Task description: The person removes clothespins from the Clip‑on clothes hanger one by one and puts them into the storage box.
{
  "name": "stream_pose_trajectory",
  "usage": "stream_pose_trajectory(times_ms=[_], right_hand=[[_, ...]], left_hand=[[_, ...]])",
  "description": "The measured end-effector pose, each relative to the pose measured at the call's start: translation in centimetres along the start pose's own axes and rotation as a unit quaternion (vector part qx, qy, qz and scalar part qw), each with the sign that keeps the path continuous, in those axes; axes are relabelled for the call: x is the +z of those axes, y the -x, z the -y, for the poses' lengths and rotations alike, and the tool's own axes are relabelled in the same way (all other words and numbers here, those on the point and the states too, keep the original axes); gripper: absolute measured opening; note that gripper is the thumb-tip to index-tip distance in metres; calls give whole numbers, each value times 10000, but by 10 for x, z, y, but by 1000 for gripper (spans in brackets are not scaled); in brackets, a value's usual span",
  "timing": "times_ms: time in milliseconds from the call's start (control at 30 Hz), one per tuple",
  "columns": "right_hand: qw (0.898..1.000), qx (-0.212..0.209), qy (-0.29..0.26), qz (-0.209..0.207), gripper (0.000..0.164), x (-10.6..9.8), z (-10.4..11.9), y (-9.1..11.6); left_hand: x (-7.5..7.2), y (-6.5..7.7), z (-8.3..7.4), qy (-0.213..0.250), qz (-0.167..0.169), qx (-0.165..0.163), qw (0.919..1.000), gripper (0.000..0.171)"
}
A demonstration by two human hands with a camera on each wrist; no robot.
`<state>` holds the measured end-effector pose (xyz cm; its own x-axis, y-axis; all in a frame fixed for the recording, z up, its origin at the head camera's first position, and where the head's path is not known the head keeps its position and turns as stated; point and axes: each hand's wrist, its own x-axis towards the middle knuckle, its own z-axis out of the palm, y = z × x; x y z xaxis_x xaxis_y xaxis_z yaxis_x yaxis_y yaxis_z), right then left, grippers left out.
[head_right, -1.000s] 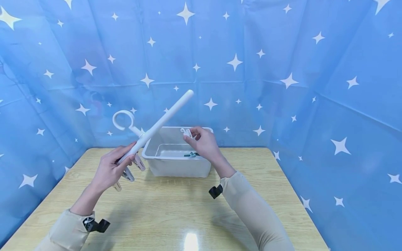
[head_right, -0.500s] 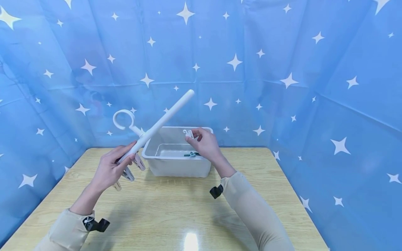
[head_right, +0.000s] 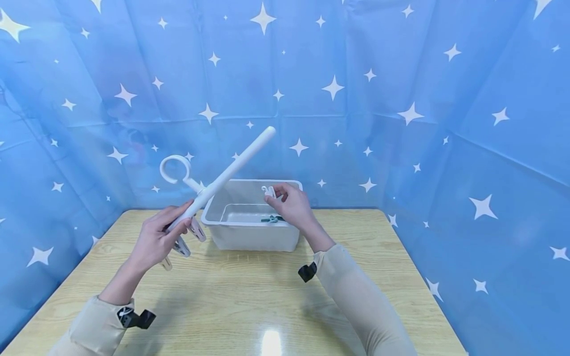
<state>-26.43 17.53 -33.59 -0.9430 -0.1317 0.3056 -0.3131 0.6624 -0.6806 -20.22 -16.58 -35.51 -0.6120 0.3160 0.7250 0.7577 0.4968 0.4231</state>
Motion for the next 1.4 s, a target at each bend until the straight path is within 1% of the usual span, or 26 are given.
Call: stream_pose_trajectory(times_ms=[400,567,733,933,1133,1400], right_hand=[[10000,-27,48,41,43,1,-4,1],[10000,16,59,72,43,3,-8,1],[9999,91,89,109,43,4,-11,1],[9996,97,158,199,44,3,-11,2],[9994,62,241,248,41,4,-13,2],[9991,141,264,297,41,5,-17,2]], left_hand=[[0,0,-1,22,7,-14,10000,51],[0,1,-1,56,-31,-9,10000,51],[0,1,0,-13,-51,7,10000,51],[0,0,0,50,-61,28,10000,51],[0,0,1,82,-108,77,9999,52],[0,1,2,122,-103,87,9998,52]])
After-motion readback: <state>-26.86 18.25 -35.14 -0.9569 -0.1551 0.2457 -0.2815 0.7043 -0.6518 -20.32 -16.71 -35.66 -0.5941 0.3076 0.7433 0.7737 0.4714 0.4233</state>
